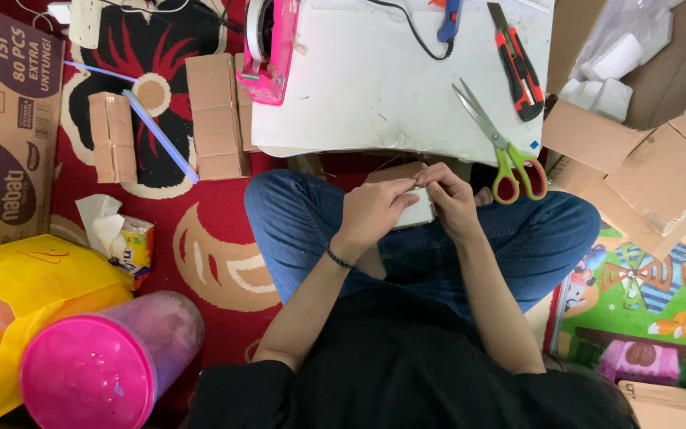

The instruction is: The person assembles cardboard pieces into a box structure using a glue gun and clear tape. They apply hot glue to the edges, press the cardboard pieces together, and then pull tape from a dispenser to reinforce the joints.

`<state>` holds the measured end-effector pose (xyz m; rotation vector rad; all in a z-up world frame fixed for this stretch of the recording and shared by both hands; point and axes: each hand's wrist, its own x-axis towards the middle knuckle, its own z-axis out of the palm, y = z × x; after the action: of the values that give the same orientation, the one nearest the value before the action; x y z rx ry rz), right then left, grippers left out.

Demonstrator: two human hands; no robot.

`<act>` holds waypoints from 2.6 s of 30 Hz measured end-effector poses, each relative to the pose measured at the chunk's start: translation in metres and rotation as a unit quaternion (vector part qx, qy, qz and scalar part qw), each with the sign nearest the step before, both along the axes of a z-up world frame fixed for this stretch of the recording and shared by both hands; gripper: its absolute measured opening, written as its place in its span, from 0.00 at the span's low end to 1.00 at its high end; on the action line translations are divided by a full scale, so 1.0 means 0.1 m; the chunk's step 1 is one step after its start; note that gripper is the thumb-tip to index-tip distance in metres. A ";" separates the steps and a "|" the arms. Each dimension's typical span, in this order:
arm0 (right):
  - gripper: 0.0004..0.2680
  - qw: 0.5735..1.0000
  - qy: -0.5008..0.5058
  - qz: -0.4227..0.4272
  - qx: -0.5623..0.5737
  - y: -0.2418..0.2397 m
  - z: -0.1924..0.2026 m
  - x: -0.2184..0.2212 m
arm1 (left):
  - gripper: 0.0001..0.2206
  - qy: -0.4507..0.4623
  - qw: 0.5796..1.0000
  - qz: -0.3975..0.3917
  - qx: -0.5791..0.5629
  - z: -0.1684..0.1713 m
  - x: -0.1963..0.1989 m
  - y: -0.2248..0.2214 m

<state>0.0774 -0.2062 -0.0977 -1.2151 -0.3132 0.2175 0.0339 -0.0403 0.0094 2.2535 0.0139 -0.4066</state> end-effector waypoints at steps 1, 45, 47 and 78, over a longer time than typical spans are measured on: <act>0.09 1.000 0.001 0.000 0.000 0.00 -0.01 0.00 | 0.16 0.001 1.000 0.000 0.000 -0.07 0.00 0.00; 0.08 0.990 0.052 -0.116 0.062 0.00 -0.13 -0.08 | 0.19 -0.118 0.991 -0.049 0.051 -0.32 0.27 -0.24; 0.07 0.990 0.052 -0.110 0.071 -0.01 -0.13 -0.07 | 0.19 -0.119 0.990 -0.046 0.051 -0.39 0.28 -0.22; 0.11 0.995 0.084 -0.032 0.041 -0.37 -0.24 0.00 | 0.17 -0.036 0.997 -0.061 0.010 0.03 0.29 -0.20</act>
<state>0.0771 -0.2430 -0.1218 -1.1164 -0.1359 0.2465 0.0632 -0.0606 0.0127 2.2948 -0.1571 -0.3918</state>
